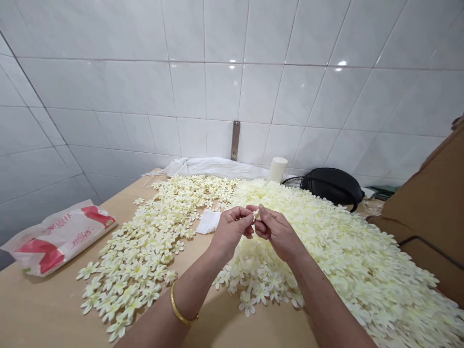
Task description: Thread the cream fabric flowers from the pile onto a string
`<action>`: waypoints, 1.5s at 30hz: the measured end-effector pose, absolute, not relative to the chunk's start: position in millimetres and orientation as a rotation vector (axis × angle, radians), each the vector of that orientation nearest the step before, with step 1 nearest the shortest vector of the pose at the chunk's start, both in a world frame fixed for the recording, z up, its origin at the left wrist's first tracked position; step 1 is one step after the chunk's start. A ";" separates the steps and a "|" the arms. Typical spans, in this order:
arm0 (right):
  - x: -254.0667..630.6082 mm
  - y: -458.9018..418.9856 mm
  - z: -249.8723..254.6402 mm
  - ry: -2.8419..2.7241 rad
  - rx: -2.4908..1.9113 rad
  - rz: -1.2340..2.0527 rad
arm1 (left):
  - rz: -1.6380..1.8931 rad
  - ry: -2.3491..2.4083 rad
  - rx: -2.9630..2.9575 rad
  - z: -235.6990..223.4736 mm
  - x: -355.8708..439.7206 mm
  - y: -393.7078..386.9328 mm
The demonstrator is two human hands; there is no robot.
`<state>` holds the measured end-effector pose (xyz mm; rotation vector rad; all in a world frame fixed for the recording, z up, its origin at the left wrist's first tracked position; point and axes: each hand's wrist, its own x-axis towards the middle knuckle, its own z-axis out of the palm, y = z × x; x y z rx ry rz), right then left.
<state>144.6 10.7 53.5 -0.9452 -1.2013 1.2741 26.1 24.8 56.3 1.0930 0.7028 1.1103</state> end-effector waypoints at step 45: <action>144.0 6.9 60.2 -1.242 -1.085 0.833 | 1.211 0.701 1.057 56.9 33.8 18.4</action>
